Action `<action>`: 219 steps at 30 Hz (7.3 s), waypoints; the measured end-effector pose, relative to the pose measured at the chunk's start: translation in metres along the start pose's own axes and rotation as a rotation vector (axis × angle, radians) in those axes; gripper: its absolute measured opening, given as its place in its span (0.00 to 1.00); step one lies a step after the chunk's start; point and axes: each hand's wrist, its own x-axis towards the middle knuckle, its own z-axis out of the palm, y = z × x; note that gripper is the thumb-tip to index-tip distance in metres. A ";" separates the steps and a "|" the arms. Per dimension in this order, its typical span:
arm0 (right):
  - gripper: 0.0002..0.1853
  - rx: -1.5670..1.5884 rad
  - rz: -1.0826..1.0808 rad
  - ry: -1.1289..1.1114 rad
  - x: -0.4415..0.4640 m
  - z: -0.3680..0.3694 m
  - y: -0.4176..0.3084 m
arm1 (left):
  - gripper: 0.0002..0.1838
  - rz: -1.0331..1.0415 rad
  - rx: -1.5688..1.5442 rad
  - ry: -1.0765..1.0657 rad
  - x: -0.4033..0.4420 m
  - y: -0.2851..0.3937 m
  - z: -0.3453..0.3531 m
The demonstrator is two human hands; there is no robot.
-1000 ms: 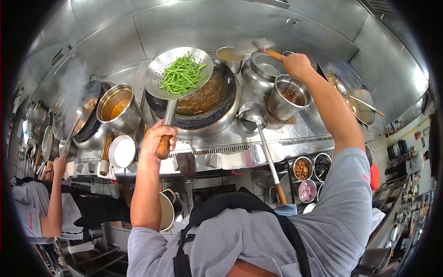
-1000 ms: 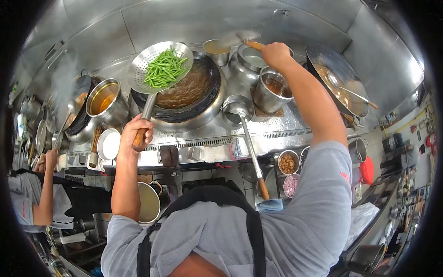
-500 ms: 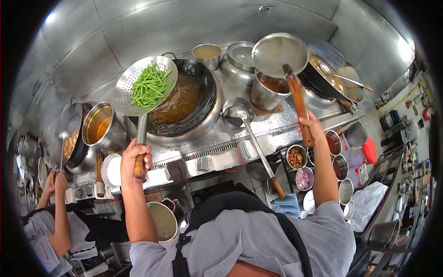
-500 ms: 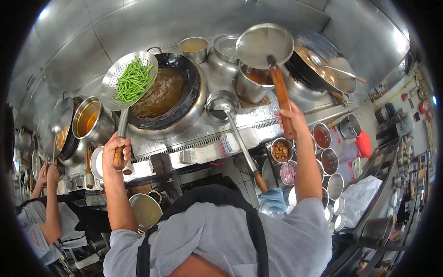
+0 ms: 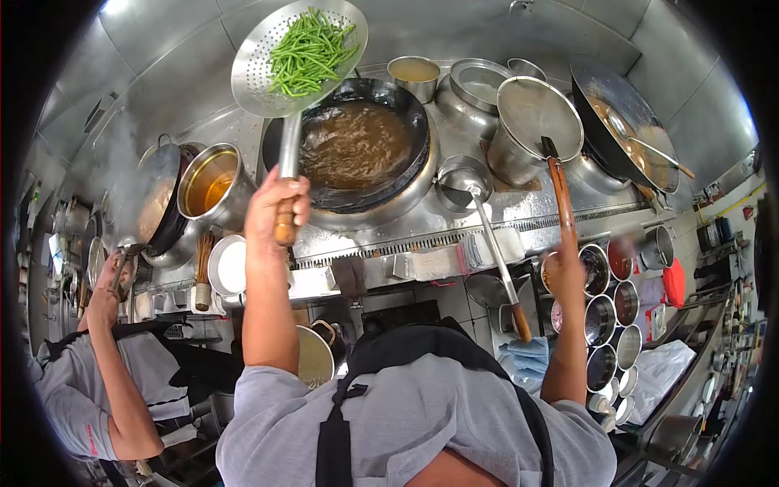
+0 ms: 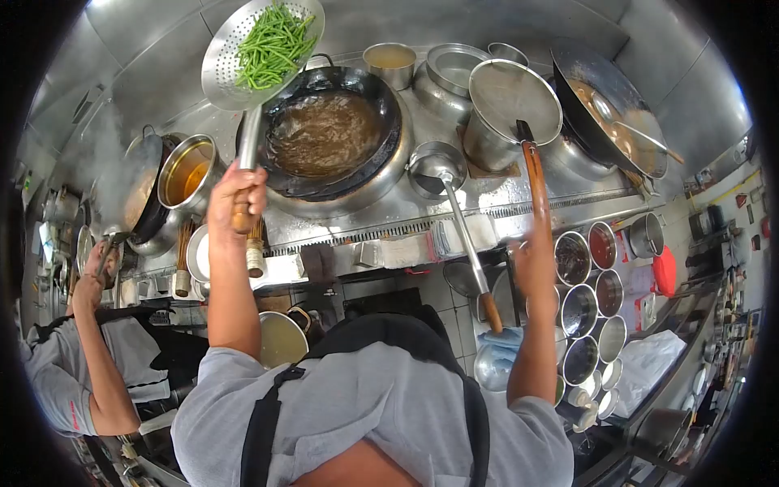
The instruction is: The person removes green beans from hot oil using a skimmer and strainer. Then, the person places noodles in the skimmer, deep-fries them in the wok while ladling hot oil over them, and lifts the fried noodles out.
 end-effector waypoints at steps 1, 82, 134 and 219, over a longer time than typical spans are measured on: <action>0.36 -0.100 -0.133 -0.044 -0.016 0.019 0.007 | 0.25 -0.005 0.019 0.022 0.005 -0.007 -0.003; 0.19 -0.360 -0.673 -2.968 -0.821 0.022 -0.328 | 0.37 0.604 -0.104 2.484 -1.019 -0.243 0.252; 0.34 0.050 -0.407 -2.123 -0.420 0.070 -0.240 | 0.42 0.576 -0.626 1.202 -0.835 -0.213 0.095; 0.07 1.919 0.971 -0.675 -0.087 0.006 -0.040 | 0.22 -0.532 -0.023 0.019 -0.025 -0.337 0.154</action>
